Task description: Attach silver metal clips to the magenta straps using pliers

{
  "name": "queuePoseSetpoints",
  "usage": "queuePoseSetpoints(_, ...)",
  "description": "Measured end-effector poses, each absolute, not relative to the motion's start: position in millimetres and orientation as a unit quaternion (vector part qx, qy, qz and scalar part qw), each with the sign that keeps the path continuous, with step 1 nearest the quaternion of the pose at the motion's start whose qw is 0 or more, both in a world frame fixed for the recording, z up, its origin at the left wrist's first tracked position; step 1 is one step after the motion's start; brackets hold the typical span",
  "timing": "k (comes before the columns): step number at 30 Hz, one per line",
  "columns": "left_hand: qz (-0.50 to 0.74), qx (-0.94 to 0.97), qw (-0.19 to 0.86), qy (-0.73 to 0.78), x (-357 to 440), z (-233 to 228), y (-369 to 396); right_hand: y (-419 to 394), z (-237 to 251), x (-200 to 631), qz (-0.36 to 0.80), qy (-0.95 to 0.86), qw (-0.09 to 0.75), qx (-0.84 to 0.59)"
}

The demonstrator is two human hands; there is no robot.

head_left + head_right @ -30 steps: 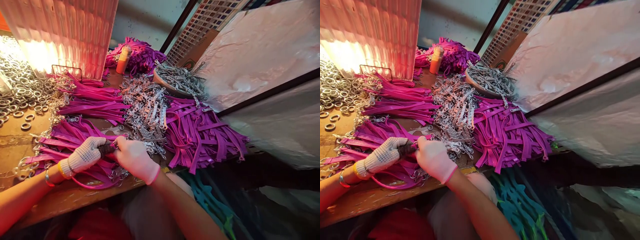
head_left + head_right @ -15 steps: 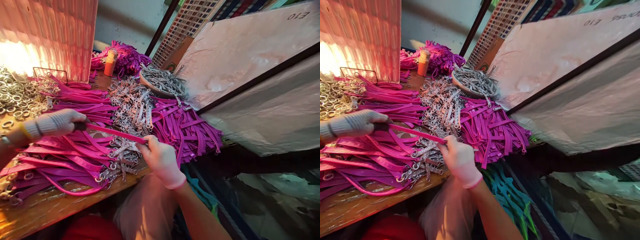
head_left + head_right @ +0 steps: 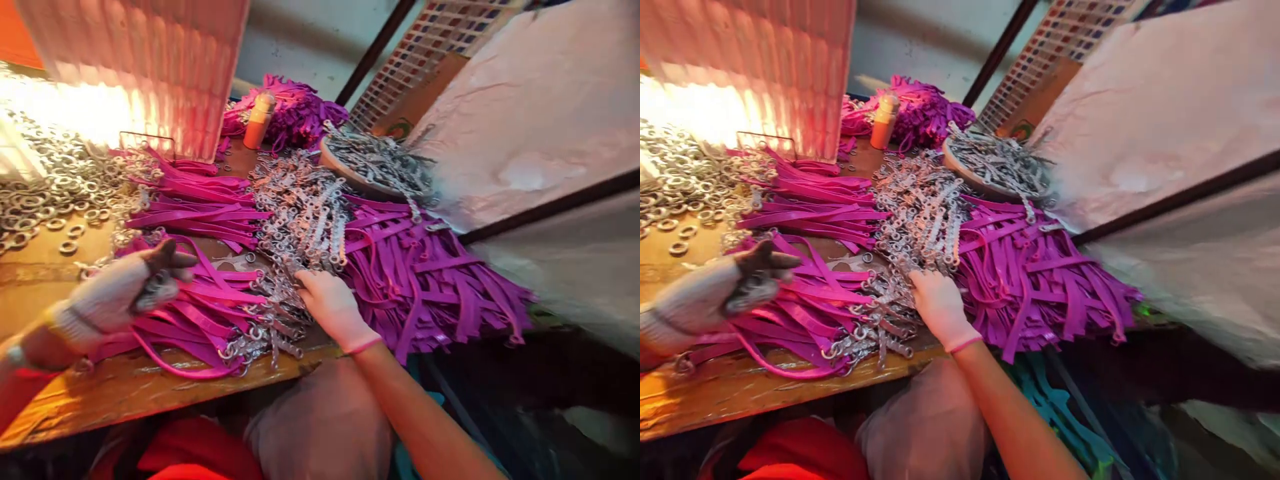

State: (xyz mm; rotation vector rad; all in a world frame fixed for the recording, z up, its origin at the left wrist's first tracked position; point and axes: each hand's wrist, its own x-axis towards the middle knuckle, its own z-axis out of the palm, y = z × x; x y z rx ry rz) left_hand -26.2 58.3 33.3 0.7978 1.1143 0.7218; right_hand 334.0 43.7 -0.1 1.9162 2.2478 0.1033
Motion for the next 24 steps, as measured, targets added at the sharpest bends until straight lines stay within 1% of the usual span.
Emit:
queuePoseSetpoints(2,0.299,0.253,0.800,0.454,1.3,33.3,60.1,41.1,-5.8,336.5,0.047,0.756,0.081,0.647)
queuePoseSetpoints(3,0.284,0.223,0.833,0.420,10.7,33.6,61.3,38.9,-7.6,337.4,0.053,0.755,0.057,0.651)
queuePoseSetpoints(5,0.257,0.199,0.873,0.364,21.1,33.2,62.1,34.1,-9.2,337.1,0.053,0.756,-0.033,0.651)
queuePoseSetpoints(8,0.252,0.230,0.870,0.355,23.7,30.9,59.1,27.2,-6.2,324.9,0.016,0.762,-0.208,0.612)
queuePoseSetpoints(9,0.253,0.260,0.857,0.366,23.2,30.4,57.3,24.8,-3.4,316.3,-0.007,0.765,-0.255,0.591)
queuePoseSetpoints(11,0.256,0.337,0.817,0.392,22.2,30.5,53.0,20.2,5.1,293.0,-0.071,0.767,-0.318,0.553)
queuePoseSetpoints(13,0.262,0.420,0.765,0.411,21.9,30.4,48.5,16.2,16.2,265.3,-0.140,0.763,-0.343,0.529)
queuePoseSetpoints(15,0.275,0.501,0.710,0.412,22.5,27.2,45.2,14.6,26.9,239.3,-0.198,0.753,-0.349,0.522)
queuePoseSetpoints(20,0.364,0.677,0.504,0.395,27.3,9.2,45.9,22.7,38.1,203.9,-0.283,0.748,-0.317,0.510)
queuePoseSetpoints(21,0.373,0.688,0.486,0.390,28.3,7.0,46.6,24.4,37.9,201.8,-0.289,0.749,-0.312,0.508)
queuePoseSetpoints(22,0.373,0.686,0.492,0.384,29.2,6.3,46.9,25.4,37.3,200.7,-0.294,0.747,-0.311,0.509)
queuePoseSetpoints(24,0.354,0.645,0.566,0.373,30.2,8.9,46.0,25.0,35.7,200.8,-0.296,0.735,-0.325,0.516)
